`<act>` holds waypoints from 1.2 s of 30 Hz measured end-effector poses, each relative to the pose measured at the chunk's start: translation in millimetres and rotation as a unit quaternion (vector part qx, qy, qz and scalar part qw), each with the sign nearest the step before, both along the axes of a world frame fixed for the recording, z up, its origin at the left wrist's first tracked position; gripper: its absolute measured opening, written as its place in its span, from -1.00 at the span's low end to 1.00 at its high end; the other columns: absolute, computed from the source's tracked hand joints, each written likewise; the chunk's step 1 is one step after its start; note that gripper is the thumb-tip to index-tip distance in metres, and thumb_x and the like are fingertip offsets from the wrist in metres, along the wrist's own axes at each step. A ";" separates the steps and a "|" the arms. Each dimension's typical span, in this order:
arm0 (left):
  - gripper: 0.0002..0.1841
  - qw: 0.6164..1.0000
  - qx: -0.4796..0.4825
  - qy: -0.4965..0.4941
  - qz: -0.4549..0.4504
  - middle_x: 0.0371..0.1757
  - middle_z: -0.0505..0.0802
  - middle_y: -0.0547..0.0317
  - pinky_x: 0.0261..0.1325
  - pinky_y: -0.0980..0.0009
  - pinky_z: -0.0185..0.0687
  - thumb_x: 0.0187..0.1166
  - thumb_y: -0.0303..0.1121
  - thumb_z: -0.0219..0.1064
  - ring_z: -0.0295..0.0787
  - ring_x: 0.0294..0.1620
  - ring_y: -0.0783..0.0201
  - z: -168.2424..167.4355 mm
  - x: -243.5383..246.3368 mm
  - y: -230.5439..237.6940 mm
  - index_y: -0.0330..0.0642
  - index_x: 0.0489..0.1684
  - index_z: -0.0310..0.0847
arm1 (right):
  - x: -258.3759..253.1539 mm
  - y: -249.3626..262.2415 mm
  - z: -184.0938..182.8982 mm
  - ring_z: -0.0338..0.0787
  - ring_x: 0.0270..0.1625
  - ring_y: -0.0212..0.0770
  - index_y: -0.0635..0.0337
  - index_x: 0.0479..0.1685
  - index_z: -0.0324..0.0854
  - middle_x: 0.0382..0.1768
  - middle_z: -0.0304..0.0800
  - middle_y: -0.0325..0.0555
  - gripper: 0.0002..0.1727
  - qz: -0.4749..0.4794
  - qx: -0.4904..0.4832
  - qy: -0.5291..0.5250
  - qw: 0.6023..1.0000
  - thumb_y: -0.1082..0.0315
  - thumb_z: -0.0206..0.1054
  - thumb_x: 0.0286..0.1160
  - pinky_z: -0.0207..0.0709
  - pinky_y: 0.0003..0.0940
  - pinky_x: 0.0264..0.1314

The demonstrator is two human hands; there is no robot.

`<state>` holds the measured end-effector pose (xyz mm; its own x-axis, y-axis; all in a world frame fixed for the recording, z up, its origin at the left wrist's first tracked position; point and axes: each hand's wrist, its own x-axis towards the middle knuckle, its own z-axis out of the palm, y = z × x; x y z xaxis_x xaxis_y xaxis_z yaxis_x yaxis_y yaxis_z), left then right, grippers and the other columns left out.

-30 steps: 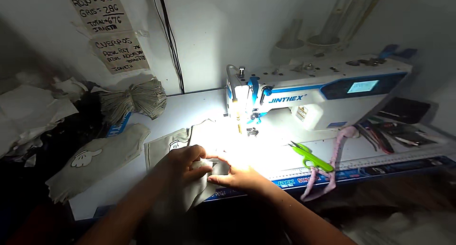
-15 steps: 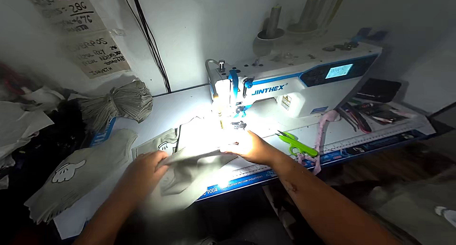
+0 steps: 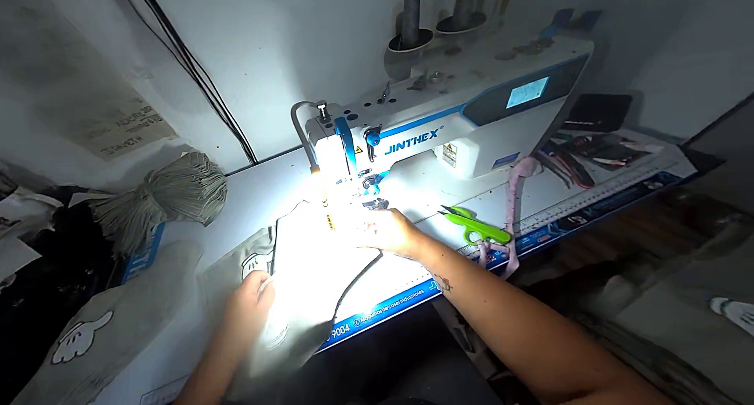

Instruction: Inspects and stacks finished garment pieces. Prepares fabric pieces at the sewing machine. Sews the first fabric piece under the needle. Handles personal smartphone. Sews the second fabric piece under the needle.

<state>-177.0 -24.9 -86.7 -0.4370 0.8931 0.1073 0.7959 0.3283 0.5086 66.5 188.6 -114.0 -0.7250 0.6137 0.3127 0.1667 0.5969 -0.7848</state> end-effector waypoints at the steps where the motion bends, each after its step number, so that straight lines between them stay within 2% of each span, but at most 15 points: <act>1: -0.82 1.000 -0.002 -0.001 0.001 -0.36 0.80 0.06 -0.18 0.13 0.61 0.71 -0.35 0.27 0.71 -0.33 0.21 -3.6 0.4 -0.7 -0.28 -0.06 0.71 | 0.8 -0.5 -3.4 0.76 -0.35 -0.30 0.31 -0.17 0.84 -0.36 0.85 -0.04 -0.76 0.007 0.021 0.013 1.000 0.34 0.62 0.27 0.64 -0.34 -0.19; 2: -0.82 1.000 -0.001 0.005 0.001 -0.36 0.79 0.08 -0.18 0.14 0.61 0.70 -0.33 0.26 0.71 -0.33 0.22 -6.1 0.7 -1.3 -0.27 -0.05 0.70 | 1.3 -1.0 -5.0 0.73 -0.38 -0.32 0.29 -0.20 0.84 -0.39 0.83 -0.06 -0.79 0.014 0.042 0.018 0.999 0.34 0.59 0.28 0.62 -0.37 -0.24; 4: -0.80 1.000 0.006 0.021 0.000 -0.37 0.79 0.05 -0.19 0.11 0.59 0.71 -0.32 0.25 0.71 -0.33 0.19 -8.8 1.5 -1.2 -0.28 -0.06 0.70 | 5.1 -2.9 3.0 0.76 -0.30 -0.24 0.27 -0.13 0.84 -0.34 0.84 -0.03 -0.80 0.028 0.038 -0.036 0.998 0.32 0.54 0.41 0.63 -0.26 -0.13; 9: -0.75 0.996 0.040 0.081 -0.015 -0.48 0.73 0.10 -0.34 0.20 0.55 0.70 -0.26 0.23 0.64 -0.47 0.23 -15.0 -5.7 0.4 -0.28 -0.11 0.69 | 4.4 -3.4 7.9 0.78 -0.25 -0.13 0.27 -0.11 0.82 -0.31 0.84 0.00 -0.77 0.030 0.032 -0.090 0.995 0.27 0.49 0.45 0.62 -0.10 -0.11; 15: -0.75 0.996 0.043 0.081 -0.015 -0.55 0.67 0.15 -0.39 0.26 0.51 0.70 -0.25 0.23 0.56 -0.54 0.30 -16.4 -9.2 3.2 -0.31 -0.11 0.66 | 2.8 0.4 -6.9 0.73 -0.37 -0.23 0.23 -0.21 0.82 -0.41 0.80 -0.09 -0.80 0.037 0.066 -0.022 0.997 0.25 0.45 0.47 0.60 -0.19 -0.23; 19: -0.73 0.994 0.052 0.088 -0.028 -0.53 0.68 0.09 -0.37 0.21 0.52 0.69 -0.25 0.21 0.57 -0.52 0.24 -20.5 -10.4 3.0 -0.34 -0.15 0.66 | 3.0 0.6 -7.3 0.77 -0.32 -0.22 0.23 -0.05 0.84 -0.33 0.85 -0.08 -0.75 0.039 0.062 -0.030 0.997 0.25 0.51 0.44 0.65 -0.18 -0.15; 26: -0.73 0.994 0.048 0.093 -0.018 -0.55 0.66 0.11 -0.40 0.22 0.48 0.69 -0.24 0.19 0.55 -0.54 0.25 -21.9 -9.6 1.9 -0.32 -0.18 0.65 | 2.0 4.7 -12.9 0.76 -0.34 -0.30 0.25 -0.04 0.81 -0.35 0.84 -0.10 -0.72 0.022 0.070 -0.004 0.997 0.28 0.57 0.35 0.65 -0.33 -0.19; 29: -0.72 0.994 0.051 0.098 -0.020 -0.54 0.66 0.10 -0.39 0.22 0.48 0.68 -0.25 0.19 0.56 -0.53 0.25 -21.5 -8.6 2.0 -0.32 -0.18 0.65 | 2.0 5.1 -13.1 0.79 -0.31 -0.28 0.29 -0.09 0.80 -0.32 0.85 -0.07 -0.74 -0.002 0.059 -0.002 0.998 0.33 0.60 0.33 0.67 -0.32 -0.15; 33: -0.72 0.993 0.051 0.101 -0.019 -0.52 0.69 0.10 -0.37 0.24 0.49 0.67 -0.24 0.19 0.58 -0.50 0.25 -22.2 -8.8 1.7 -0.31 -0.20 0.65 | 1.5 8.2 -16.2 0.89 -0.18 -0.27 0.28 0.04 0.79 -0.20 0.91 -0.08 -0.72 -0.070 0.042 -0.003 0.997 0.38 0.55 0.39 0.77 -0.28 0.01; 36: -0.73 0.993 0.055 0.104 -0.018 -0.50 0.71 0.07 -0.34 0.22 0.51 0.65 -0.25 0.19 0.61 -0.47 0.23 -22.9 -8.5 1.8 -0.32 -0.20 0.66 | 2.8 11.8 -18.7 0.89 -0.15 -0.22 0.29 0.03 0.77 -0.20 0.90 -0.03 -0.75 -0.102 0.042 0.008 0.994 0.43 0.51 0.39 0.77 -0.24 0.03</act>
